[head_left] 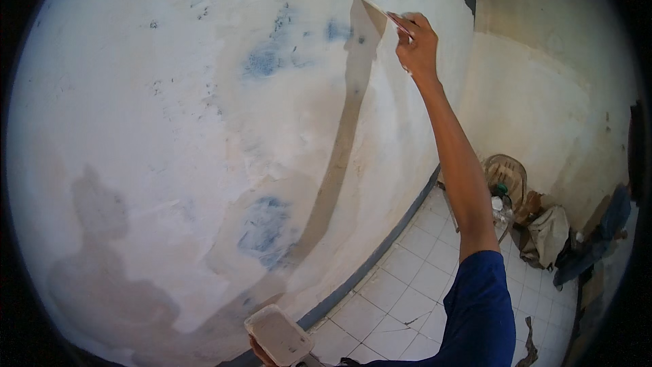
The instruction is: The person applies a white substance to a damaged area of a wall using a scraper, repeatedly spreading the material to fill in and smooth the surface.
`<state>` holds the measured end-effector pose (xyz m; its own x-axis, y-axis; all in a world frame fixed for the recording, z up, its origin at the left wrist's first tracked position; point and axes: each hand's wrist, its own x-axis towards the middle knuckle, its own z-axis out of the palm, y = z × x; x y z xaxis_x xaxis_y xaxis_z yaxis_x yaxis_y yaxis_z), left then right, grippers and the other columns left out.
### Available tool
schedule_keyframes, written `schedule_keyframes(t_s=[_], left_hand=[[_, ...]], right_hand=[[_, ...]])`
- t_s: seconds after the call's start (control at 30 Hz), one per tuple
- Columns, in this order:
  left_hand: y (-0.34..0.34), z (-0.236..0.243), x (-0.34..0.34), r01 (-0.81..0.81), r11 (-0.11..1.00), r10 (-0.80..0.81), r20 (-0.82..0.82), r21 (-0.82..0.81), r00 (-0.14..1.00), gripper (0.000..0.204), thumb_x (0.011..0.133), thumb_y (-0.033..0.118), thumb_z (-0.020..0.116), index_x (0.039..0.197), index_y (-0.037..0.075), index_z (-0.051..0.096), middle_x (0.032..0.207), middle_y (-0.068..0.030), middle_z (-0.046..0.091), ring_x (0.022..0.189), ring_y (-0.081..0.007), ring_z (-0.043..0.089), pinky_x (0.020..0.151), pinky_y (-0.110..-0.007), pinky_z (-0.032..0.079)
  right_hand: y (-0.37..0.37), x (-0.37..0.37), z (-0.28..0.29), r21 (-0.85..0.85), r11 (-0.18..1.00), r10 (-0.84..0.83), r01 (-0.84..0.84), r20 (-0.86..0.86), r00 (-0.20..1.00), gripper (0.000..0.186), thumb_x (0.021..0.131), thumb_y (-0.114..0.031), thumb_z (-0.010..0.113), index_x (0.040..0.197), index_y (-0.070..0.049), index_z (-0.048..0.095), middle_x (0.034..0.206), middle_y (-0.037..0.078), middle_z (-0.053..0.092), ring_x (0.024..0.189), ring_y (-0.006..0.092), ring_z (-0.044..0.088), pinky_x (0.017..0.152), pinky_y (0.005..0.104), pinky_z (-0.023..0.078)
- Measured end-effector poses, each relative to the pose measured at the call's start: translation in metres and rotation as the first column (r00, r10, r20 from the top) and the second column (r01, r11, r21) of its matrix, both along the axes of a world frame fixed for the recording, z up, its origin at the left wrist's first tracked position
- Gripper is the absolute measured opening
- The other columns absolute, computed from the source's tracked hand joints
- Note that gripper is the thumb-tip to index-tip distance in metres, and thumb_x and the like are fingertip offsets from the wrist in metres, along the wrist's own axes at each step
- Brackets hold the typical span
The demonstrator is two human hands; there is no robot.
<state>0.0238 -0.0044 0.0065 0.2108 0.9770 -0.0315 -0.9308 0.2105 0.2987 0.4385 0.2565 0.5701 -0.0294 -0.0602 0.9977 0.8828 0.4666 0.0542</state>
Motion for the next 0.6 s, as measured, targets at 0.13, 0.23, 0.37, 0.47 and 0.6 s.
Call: schedule_keyframes(t_s=[0.13,0.23,0.37,0.47,0.6], left_hand=[[-0.001,0.003,-0.002,-0.014,1.000,0.014,-0.031,-0.009,0.999,0.088,0.083,0.073,0.050,0.150,0.016,0.039,0.142,-0.0109,0.052,0.122,-0.0386,0.055,0.095,-0.064,0.047],[-0.004,0.002,0.001,-0.013,1.000,0.012,-0.041,-0.017,0.999,0.088,0.084,0.073,0.050,0.150,0.016,0.039,0.142,-0.0109,0.053,0.122,-0.0386,0.056,0.094,-0.063,0.048],[-0.001,0.003,0.005,-0.015,1.000,0.014,-0.062,-0.018,0.998,0.087,0.084,0.073,0.050,0.149,0.016,0.039,0.141,-0.0108,0.053,0.121,-0.0385,0.056,0.094,-0.063,0.049],[0.000,0.008,0.004,-0.025,1.000,0.024,-0.087,-0.009,0.996,0.087,0.084,0.073,0.050,0.149,0.016,0.039,0.141,-0.0108,0.054,0.121,-0.0385,0.056,0.093,-0.063,0.049],[-0.005,0.019,0.001,-0.046,0.999,0.046,-0.116,0.009,0.992,0.087,0.085,0.072,0.050,0.149,0.015,0.040,0.140,-0.0108,0.054,0.120,-0.0384,0.057,0.092,-0.062,0.050]], right_hand=[[0.006,-0.002,-0.015,-0.065,0.994,-0.080,0.087,0.101,0.992,0.043,0.074,0.008,0.059,0.109,-0.012,0.074,0.103,0.009,0.063,0.097,0.0283,0.060,0.081,0.0380,0.052],[0.000,0.011,-0.052,-0.119,0.992,-0.026,0.038,0.103,0.994,0.049,0.071,0.011,0.059,0.112,-0.011,0.073,0.103,0.011,0.062,0.097,0.0295,0.060,0.081,0.0381,0.052],[0.024,-0.004,-0.071,0.095,0.992,0.089,-0.083,-0.061,0.994,0.051,0.069,0.010,0.059,0.114,-0.011,0.072,0.100,0.012,0.061,0.095,0.0318,0.059,0.076,0.0396,0.052],[0.041,-0.024,-0.091,0.131,0.991,-0.036,0.028,0.060,0.998,0.052,0.068,0.009,0.060,0.114,-0.011,0.072,0.100,0.011,0.061,0.094,0.0316,0.059,0.075,0.0385,0.052],[0.028,-0.030,-0.121,0.110,0.992,-0.063,0.055,0.074,0.995,0.054,0.063,0.009,0.065,0.114,-0.009,0.072,0.100,0.008,0.062,0.092,0.0310,0.059,0.073,0.0363,0.052]])
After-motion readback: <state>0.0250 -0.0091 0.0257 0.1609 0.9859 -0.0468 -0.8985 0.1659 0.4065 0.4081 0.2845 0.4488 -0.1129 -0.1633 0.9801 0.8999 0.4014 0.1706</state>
